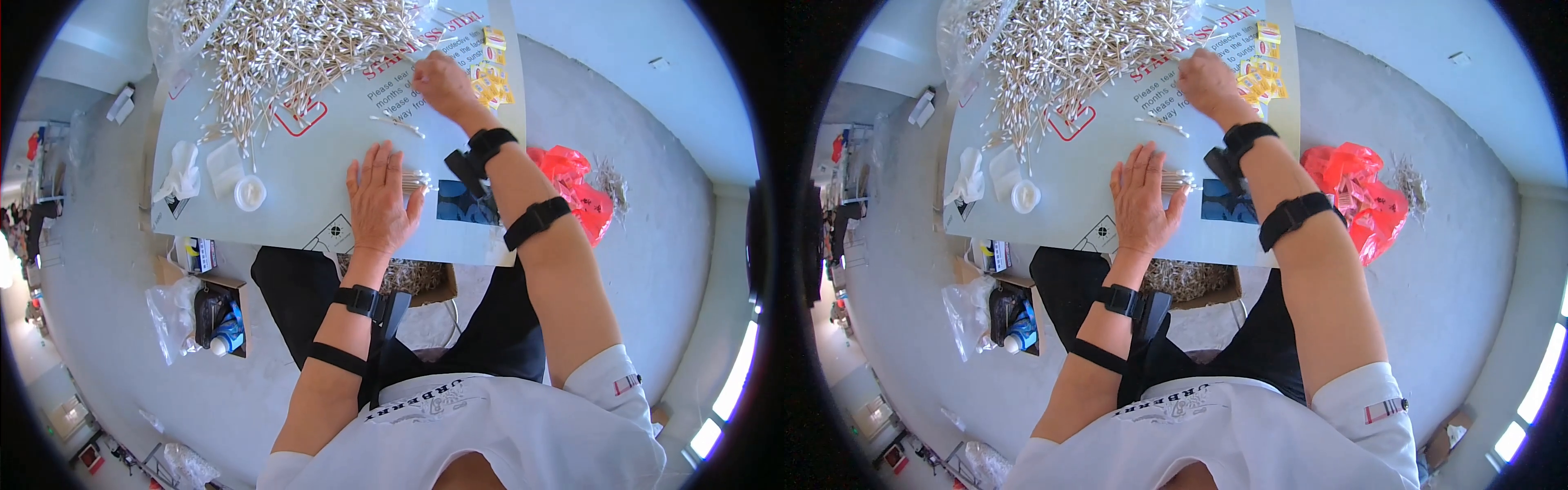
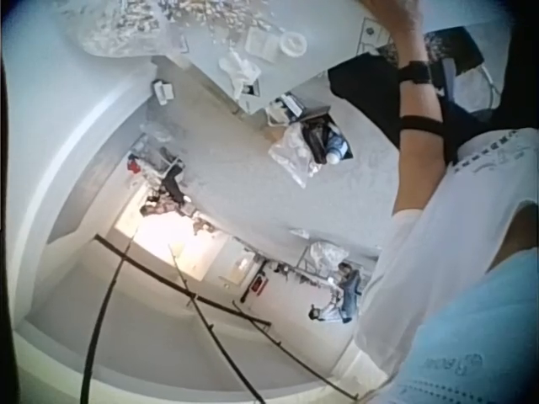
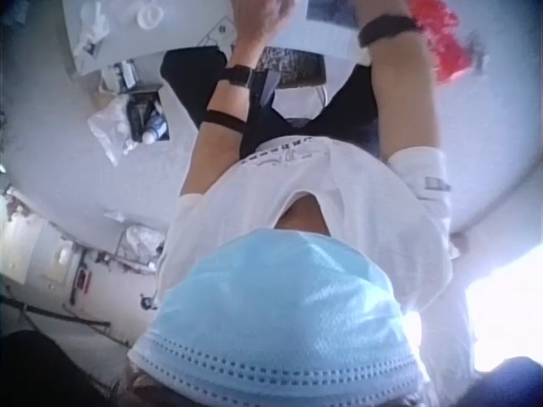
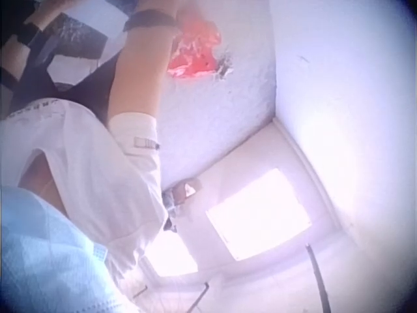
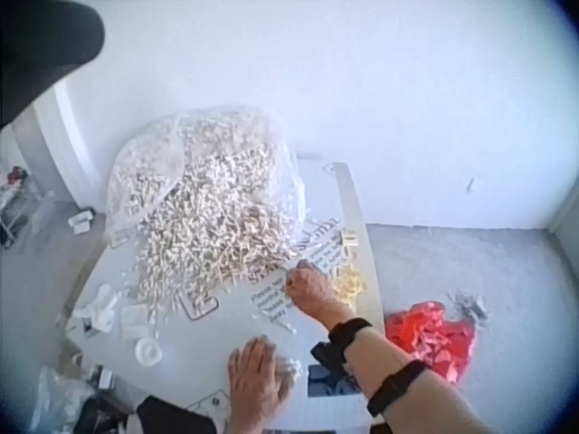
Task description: Placing cotton swabs into small plastic packets and sealing them.
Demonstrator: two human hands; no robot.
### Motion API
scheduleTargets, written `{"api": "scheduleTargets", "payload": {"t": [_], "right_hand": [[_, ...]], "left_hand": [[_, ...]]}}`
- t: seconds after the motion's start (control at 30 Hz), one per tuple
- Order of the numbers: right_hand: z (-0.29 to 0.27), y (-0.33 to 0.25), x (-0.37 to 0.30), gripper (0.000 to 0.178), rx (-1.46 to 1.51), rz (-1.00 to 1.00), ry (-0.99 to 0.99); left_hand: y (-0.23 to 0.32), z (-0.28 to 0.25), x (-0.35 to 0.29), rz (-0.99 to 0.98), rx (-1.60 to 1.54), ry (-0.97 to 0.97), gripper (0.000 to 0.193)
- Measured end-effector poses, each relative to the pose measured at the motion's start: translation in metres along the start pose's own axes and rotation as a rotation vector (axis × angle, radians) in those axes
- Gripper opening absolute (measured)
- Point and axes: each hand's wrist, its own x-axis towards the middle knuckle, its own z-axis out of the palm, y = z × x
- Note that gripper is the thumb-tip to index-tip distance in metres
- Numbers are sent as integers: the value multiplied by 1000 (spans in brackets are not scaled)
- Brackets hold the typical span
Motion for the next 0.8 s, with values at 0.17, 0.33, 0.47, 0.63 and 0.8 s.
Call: {"api": "scheduleTargets", "payload": {"t": [0.17,0.33,0.47,0.63,0.8], "right_hand": [[9,-46,-47,11,218,-146,-49],[-4,-52,-98,8,242,-228,-43],[-15,-50,-136,7,359,-135,82],[-20,-56,-184,2,733,292,457],[-8,-62,-212,8,884,374,547]], "left_hand": [[-6,1,-3,-36,-86,103,63],[0,3,-1,8,9,48,69],[1,4,-11,109,119,-61,71],[19,-10,-34,58,129,-210,76],[32,-1,-13,25,185,-211,80]]}}
